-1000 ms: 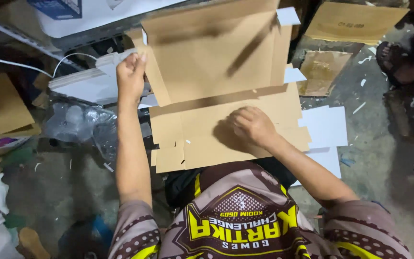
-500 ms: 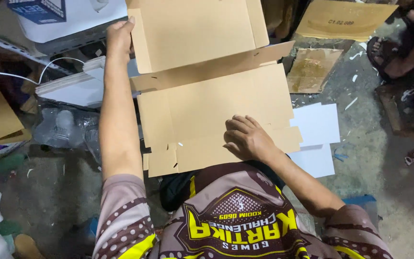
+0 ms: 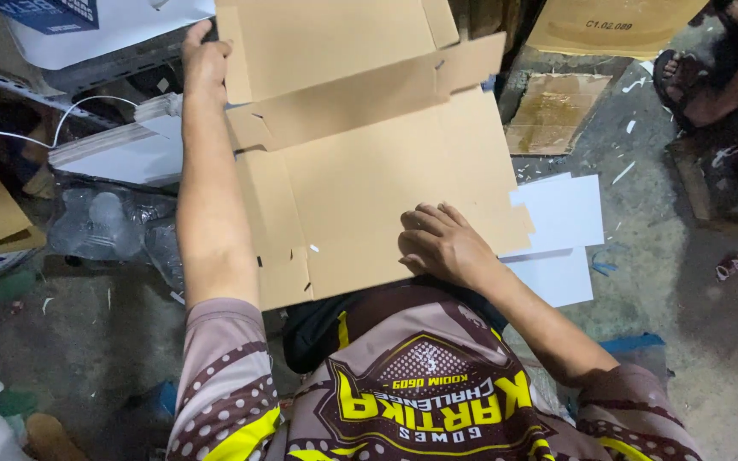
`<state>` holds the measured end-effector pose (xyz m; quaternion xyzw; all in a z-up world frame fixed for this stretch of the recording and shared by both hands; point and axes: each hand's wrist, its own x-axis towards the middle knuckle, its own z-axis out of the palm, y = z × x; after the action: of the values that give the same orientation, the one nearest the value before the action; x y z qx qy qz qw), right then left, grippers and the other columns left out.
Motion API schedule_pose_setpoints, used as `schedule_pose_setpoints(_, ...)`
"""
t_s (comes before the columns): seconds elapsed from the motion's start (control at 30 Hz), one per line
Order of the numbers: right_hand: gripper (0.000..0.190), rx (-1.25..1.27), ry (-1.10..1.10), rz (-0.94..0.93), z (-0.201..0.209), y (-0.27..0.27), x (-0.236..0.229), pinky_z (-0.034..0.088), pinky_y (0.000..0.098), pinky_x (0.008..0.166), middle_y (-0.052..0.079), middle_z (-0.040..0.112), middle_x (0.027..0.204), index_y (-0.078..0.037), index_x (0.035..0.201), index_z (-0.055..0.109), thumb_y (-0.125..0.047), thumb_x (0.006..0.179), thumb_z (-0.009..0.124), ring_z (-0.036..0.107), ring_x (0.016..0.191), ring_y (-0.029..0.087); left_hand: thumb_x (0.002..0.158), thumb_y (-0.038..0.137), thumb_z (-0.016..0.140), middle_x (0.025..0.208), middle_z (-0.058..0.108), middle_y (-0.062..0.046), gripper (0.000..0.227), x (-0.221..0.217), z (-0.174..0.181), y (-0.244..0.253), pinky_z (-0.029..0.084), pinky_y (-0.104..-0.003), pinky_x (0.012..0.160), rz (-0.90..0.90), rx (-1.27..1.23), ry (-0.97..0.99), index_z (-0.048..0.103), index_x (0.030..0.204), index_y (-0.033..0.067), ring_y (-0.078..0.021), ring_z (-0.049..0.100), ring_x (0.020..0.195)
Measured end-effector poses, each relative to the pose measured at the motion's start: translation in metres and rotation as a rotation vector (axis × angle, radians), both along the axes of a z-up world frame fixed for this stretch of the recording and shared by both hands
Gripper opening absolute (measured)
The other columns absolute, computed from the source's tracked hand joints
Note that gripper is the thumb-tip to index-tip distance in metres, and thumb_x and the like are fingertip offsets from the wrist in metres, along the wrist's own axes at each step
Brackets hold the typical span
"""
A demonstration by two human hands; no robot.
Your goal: Assembling a cardboard box by folding and interlocking flaps.
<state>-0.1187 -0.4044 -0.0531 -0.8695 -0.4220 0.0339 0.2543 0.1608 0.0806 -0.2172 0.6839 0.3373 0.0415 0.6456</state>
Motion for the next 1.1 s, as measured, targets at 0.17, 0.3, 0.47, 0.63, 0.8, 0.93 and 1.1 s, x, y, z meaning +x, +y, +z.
schedule_pose_setpoints(0.17, 0.05, -0.055, 0.102, -0.031, -0.007, -0.015, -0.005, 0.036, 0.0575, 0.111, 0.01, 0.06, 0.143, -0.014, 0.129, 0.066, -0.046, 0.092, 0.072, 0.052, 0.139, 0.032, 0.073, 0.007, 0.072, 0.11, 0.082, -0.008, 0.057, 0.022, -0.018, 0.016, 0.064, -0.033, 0.077, 0.059, 0.079, -0.05, 0.066, 0.129, 0.0147, -0.0182, 0.08, 0.094)
schedule_pose_setpoints(0.3, 0.06, -0.068, 0.156, -0.04, -0.01, -0.02, -0.008, 0.032, 0.0628, 0.116, 0.011, 0.057, 0.148, -0.014, 0.135, 0.063, -0.052, 0.09, 0.074, 0.047, 0.144, 0.033, 0.08, 0.012, 0.074, 0.105, 0.081, -0.01, 0.048, 0.03, -0.022, 0.013, 0.064, -0.036, 0.069, -0.013, -0.01, -0.009, 0.067, 0.127, 0.0141, -0.0198, 0.079, 0.088)
schedule_pose_setpoints(0.47, 0.053, -0.095, 0.151, -0.029, -0.01, -0.022, -0.009, 0.03, 0.0625, 0.118, 0.01, 0.054, 0.153, -0.015, 0.139, 0.06, -0.034, 0.092, 0.074, 0.045, 0.146, 0.034, 0.071, 0.019, 0.081, 0.107, 0.08, -0.011, 0.06, 0.024, -0.012, 0.012, 0.065, -0.035, 0.071, 0.001, -0.059, 0.022, 0.066, 0.127, 0.0066, -0.0194, 0.081, 0.091)
schedule_pose_setpoints(0.63, 0.047, -0.061, 0.119, -0.012, 0.002, -0.021, -0.002, 0.03, 0.0599, 0.119, 0.011, 0.058, 0.148, -0.012, 0.135, 0.062, -0.035, 0.095, 0.071, 0.049, 0.142, 0.035, 0.092, 0.037, 0.074, 0.088, 0.071, 0.005, 0.029, 0.0, 0.035, 0.001, 0.05, -0.026, 0.039, -0.017, -0.069, 0.109, 0.057, 0.111, 0.0237, -0.011, 0.075, 0.06)
schedule_pose_setpoints(0.8, 0.055, 0.008, 0.187, -0.045, 0.017, -0.04, 0.014, 0.024, 0.0635, 0.121, 0.005, 0.058, 0.151, -0.019, 0.142, 0.06, -0.045, 0.094, 0.071, 0.05, 0.145, 0.029, 0.104, 0.029, 0.068, 0.115, 0.071, -0.005, 0.032, -0.089, 0.099, 0.021, 0.051, -0.029, 0.075, -0.294, 0.318, -0.271, 0.06, 0.129, 0.0113, -0.0134, 0.066, 0.092)
schedule_pose_setpoints(0.93, 0.03, 0.337, 0.153, -0.402, -0.008, -0.097, 0.032, 0.041, 0.0476, 0.12, 0.019, 0.063, 0.141, -0.001, 0.134, 0.063, -0.011, 0.106, 0.065, 0.059, 0.134, 0.034, 0.115, 0.019, 0.066, 0.129, 0.068, -0.016, 0.027, -0.194, 0.147, 0.004, 0.053, -0.034, 0.098, -0.405, 0.513, -0.433, 0.063, 0.134, 0.0, -0.0248, 0.066, 0.119)
schedule_pose_setpoints(1.1, 0.05, 0.044, 0.045, -0.345, 0.032, -0.108, 0.031, 0.044, 0.0549, 0.114, 0.015, 0.065, 0.141, -0.007, 0.134, 0.068, -0.03, 0.09, 0.075, 0.059, 0.134, 0.035, 0.1, 0.024, 0.066, 0.113, 0.07, -0.016, 0.03, -0.303, 0.181, -0.08, 0.048, -0.043, 0.098, -0.558, 0.592, -0.191, 0.066, 0.123, 0.004, -0.0336, 0.065, 0.109)
